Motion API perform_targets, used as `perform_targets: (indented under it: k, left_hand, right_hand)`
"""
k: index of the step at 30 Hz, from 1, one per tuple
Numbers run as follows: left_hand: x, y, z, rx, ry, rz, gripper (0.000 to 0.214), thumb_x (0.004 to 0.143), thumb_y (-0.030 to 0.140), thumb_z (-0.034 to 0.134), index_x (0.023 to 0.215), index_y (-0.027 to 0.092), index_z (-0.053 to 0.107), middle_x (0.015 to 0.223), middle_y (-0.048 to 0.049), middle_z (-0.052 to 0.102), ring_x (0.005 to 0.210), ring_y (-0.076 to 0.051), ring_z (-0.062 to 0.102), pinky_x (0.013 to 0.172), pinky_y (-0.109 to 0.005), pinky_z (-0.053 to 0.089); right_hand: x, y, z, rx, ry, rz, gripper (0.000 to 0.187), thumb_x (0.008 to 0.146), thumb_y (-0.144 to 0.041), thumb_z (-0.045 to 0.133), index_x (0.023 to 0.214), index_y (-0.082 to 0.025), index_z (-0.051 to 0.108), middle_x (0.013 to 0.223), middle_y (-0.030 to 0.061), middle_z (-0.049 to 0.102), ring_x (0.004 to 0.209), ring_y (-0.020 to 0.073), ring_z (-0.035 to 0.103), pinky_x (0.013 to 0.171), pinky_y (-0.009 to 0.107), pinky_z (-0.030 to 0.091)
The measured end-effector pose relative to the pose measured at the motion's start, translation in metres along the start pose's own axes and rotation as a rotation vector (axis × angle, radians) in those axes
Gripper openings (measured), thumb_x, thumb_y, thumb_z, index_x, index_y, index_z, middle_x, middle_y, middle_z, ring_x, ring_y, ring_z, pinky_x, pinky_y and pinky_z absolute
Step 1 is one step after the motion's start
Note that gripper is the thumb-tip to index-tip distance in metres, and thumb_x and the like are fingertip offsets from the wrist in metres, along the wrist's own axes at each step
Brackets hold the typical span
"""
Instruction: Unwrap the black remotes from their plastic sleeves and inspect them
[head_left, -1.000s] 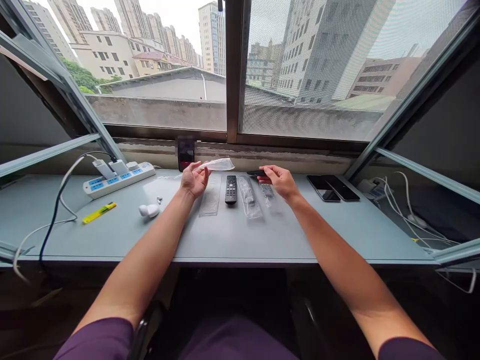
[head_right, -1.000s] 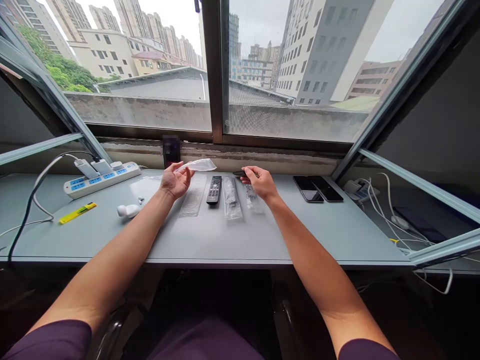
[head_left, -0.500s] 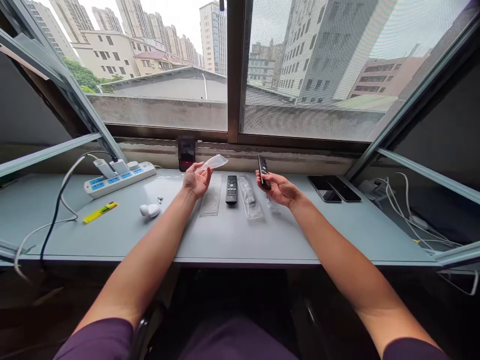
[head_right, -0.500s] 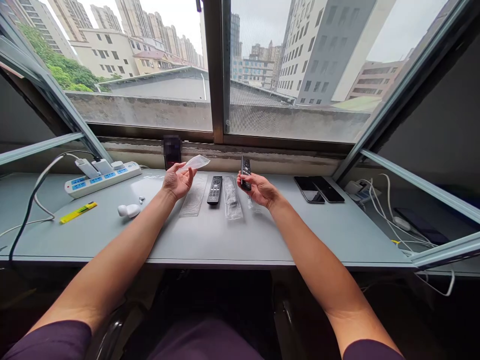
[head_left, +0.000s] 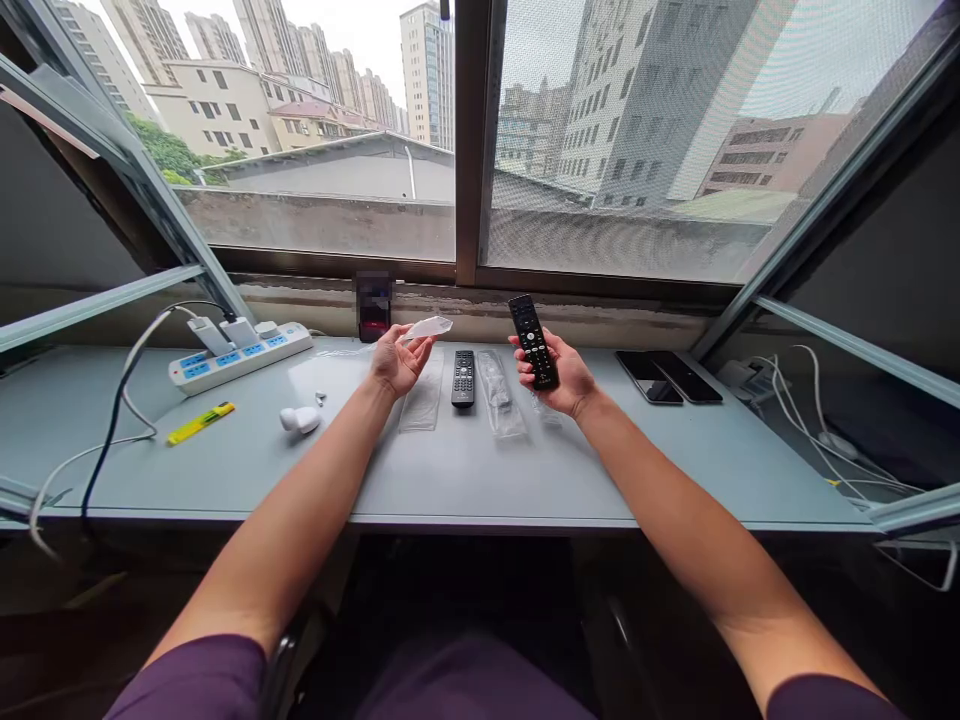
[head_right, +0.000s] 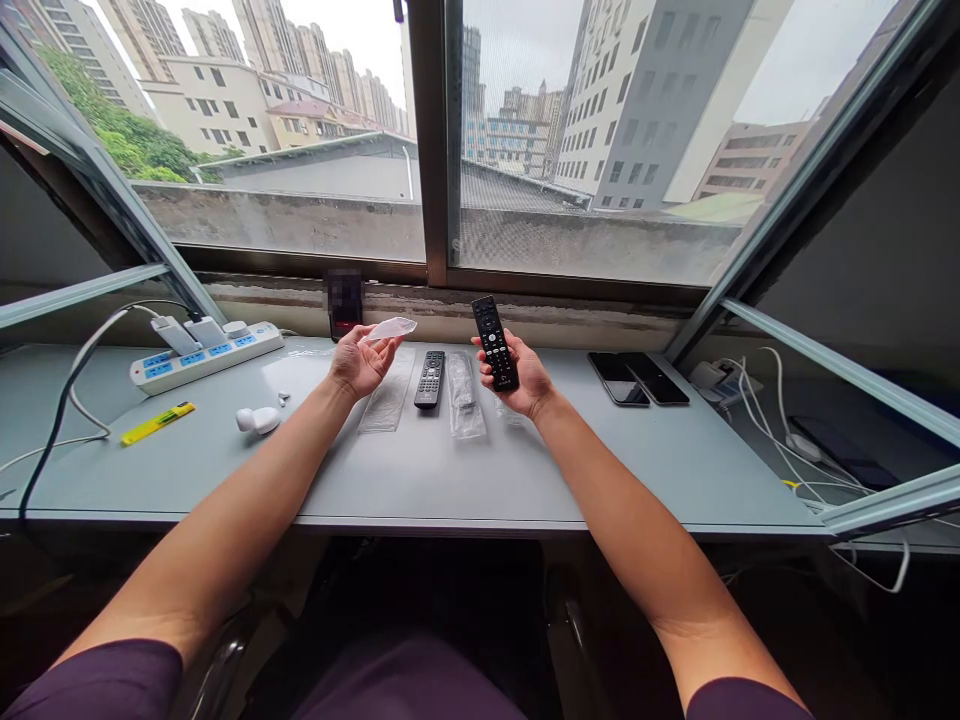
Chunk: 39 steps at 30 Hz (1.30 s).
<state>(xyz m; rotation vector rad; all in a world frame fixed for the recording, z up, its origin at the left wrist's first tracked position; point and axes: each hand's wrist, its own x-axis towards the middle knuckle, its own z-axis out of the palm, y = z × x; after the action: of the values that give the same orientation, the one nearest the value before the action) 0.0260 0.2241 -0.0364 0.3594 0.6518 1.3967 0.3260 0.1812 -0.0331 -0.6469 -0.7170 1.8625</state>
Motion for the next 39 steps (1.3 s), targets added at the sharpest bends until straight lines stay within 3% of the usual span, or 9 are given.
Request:
perform_targets:
  k: [5,9,15,21,24,27,31,35,39]
  left_hand:
    - [0.0017,-0.0032,0.0003,0.037,0.020,0.038,0.025,0.099,0.016,0.072,0.123,0.017,0.067,0.103,-0.0098,0.077,0.074,-0.016,0.078,0.066,-0.020,0.069]
    - [-0.0003,-0.0048,0.0013,0.087,0.037,0.040,0.016,0.099,0.016,0.074,0.114,0.018,0.068,0.098,-0.0065,0.075,0.067,-0.012,0.074,0.061,-0.018,0.066]
    - [-0.0024,-0.0072,0.0024,0.146,0.038,0.076,0.020,0.092,0.015,0.080,0.110,0.017,0.072,0.101,-0.0052,0.075,0.067,-0.009,0.072,0.063,-0.016,0.063]
    - [-0.0031,-0.0087,0.0031,0.191,0.034,0.082,0.019,0.091,0.015,0.081,0.108,0.018,0.073,0.100,-0.0037,0.075,0.069,-0.008,0.070,0.065,-0.015,0.062]
    - [-0.0028,-0.0085,0.0030,0.199,0.040,0.085,0.021,0.089,0.015,0.082,0.109,0.018,0.075,0.102,-0.0047,0.076,0.069,-0.008,0.070,0.065,-0.016,0.061]
    - [-0.0021,-0.0082,0.0023,0.204,0.047,0.076,0.028,0.087,0.015,0.086,0.113,0.019,0.076,0.102,-0.0047,0.076,0.067,-0.008,0.069,0.064,-0.017,0.061]
    - [-0.0019,-0.0079,0.0015,0.203,0.043,0.076,0.035,0.087,0.016,0.087,0.120,0.021,0.076,0.105,-0.0044,0.077,0.067,-0.008,0.070,0.064,-0.016,0.061]
    - [-0.0025,-0.0080,0.0014,0.210,0.045,0.074,0.035,0.087,0.016,0.086,0.120,0.020,0.076,0.105,-0.0044,0.077,0.067,-0.008,0.069,0.064,-0.016,0.061]
    - [-0.0029,-0.0082,0.0019,0.207,0.047,0.077,0.031,0.087,0.016,0.086,0.116,0.019,0.075,0.103,-0.0044,0.076,0.067,-0.008,0.070,0.063,-0.016,0.061]
  right_hand:
    - [0.0045,0.0031,-0.0056,-0.042,0.136,-0.035,0.013,0.113,-0.030,0.063,0.115,-0.021,0.072,0.088,0.0048,0.076,0.071,0.0153,0.072,0.061,0.024,0.067]
    - [0.0043,0.0019,-0.0048,-0.016,0.141,0.010,0.034,0.120,-0.044,0.046,0.114,-0.020,0.069,0.109,0.0123,0.082,0.075,0.0165,0.074,0.052,0.023,0.062]
    - [0.0018,-0.0009,-0.0038,0.028,0.058,0.030,0.046,0.121,-0.042,0.030,0.124,-0.017,0.069,0.081,0.0038,0.069,0.053,0.0126,0.055,0.038,0.020,0.046]
    - [0.0052,0.0002,-0.0055,-0.003,0.127,-0.016,0.023,0.114,-0.040,0.058,0.115,-0.021,0.071,0.081,0.0030,0.069,0.063,0.0155,0.066,0.050,0.023,0.060]
    - [0.0081,0.0020,-0.0071,-0.016,0.192,-0.027,0.024,0.117,-0.037,0.053,0.111,-0.023,0.071,0.094,0.0078,0.078,0.071,0.0175,0.072,0.057,0.026,0.065]
    - [0.0085,0.0026,-0.0075,-0.007,0.169,-0.022,0.029,0.118,-0.031,0.045,0.111,-0.021,0.072,0.102,0.0107,0.082,0.076,0.0182,0.075,0.063,0.028,0.068]
    - [0.0062,0.0026,-0.0067,-0.054,0.092,-0.111,0.014,0.110,-0.025,0.062,0.119,-0.025,0.072,0.105,0.0071,0.084,0.086,0.0197,0.079,0.076,0.033,0.071]
    - [0.0059,0.0041,-0.0074,-0.091,0.084,-0.207,0.025,0.101,-0.021,0.076,0.122,-0.033,0.073,0.110,0.0019,0.085,0.097,0.0190,0.081,0.078,0.032,0.070]
    - [0.0089,0.0076,-0.0093,-0.139,0.056,-0.288,0.031,0.088,-0.011,0.086,0.109,-0.031,0.077,0.113,-0.0032,0.085,0.109,0.0167,0.080,0.092,0.031,0.069]
